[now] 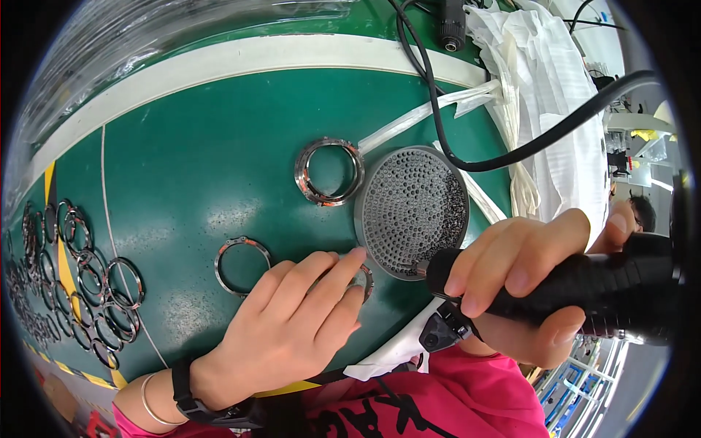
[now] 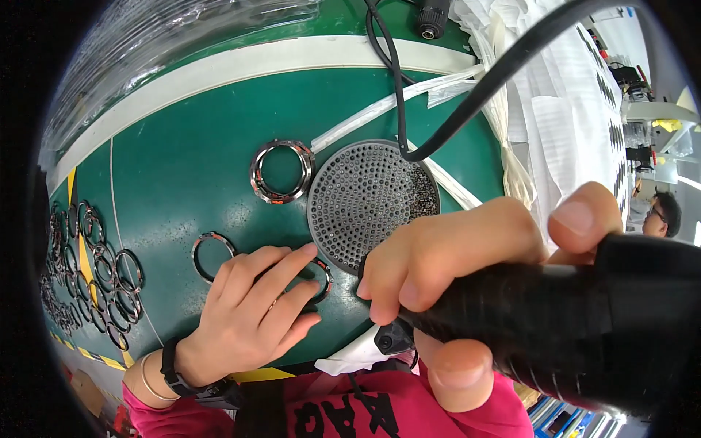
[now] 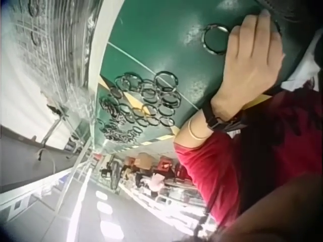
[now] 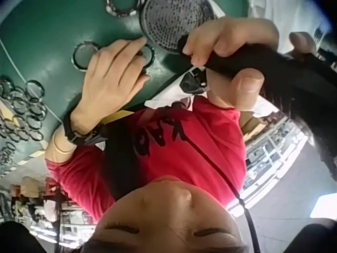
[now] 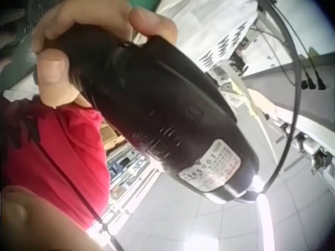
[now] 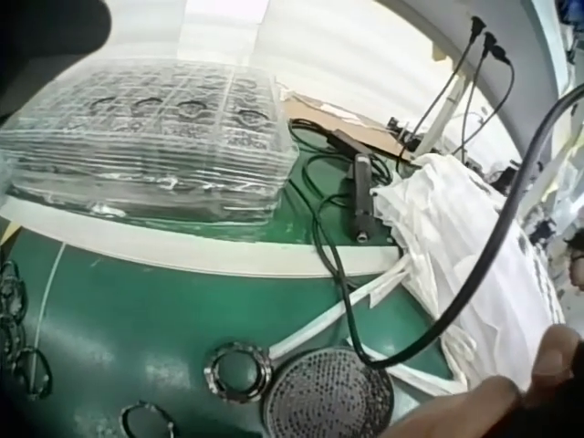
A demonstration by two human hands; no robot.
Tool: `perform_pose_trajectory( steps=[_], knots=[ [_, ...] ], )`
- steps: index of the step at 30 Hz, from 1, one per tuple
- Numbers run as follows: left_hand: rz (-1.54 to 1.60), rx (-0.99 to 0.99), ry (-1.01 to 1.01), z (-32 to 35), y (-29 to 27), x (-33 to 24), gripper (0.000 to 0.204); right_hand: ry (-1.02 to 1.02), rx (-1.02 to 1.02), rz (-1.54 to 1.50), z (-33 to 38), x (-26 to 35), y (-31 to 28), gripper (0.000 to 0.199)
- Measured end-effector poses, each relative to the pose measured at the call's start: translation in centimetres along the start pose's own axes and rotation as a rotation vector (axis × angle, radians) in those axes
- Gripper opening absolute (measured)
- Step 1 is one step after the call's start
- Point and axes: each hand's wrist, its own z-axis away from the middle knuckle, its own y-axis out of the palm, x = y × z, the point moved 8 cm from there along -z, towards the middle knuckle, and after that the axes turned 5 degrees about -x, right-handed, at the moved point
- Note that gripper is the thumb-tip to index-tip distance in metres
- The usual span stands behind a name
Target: Assembling small circular components by inserting internal parts and securing them with an electric screwdriver.
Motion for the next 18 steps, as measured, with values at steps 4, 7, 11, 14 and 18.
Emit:
perform_pose_trajectory(
  steps=[4, 7, 11, 14, 18],
  knots=[
    [-0.015, 0.002, 0.034, 0.1, 0.4, -0.1, 0.017, -0.087, -0.065, 0.019, 0.0, 0.3, -0.3, 0.06],
    [0.016, -0.005, 0.013, 0.1, 0.3, 0.0, 0.015, -0.079, -0.061, 0.034, -0.1, 0.1, -0.3, 0.059],
    [0.015, -0.003, 0.018, -0.1, 0.3, -0.2, 0.015, 0.016, 0.018, 0.019, 0.1, 0.1, 0.0, 0.061],
    [0.032, 0.01, -0.007, 0.0, 0.4, -0.1, 0.015, 0.024, 0.047, -0.009, 0.3, -0.5, 0.4, 0.061],
    [0.034, 0.023, 0.006, 0.5, 0.8, 0.1, 0.025, 0.027, 0.008, -0.029, 0.5, -0.7, 0.3, 0.062]
  ],
)
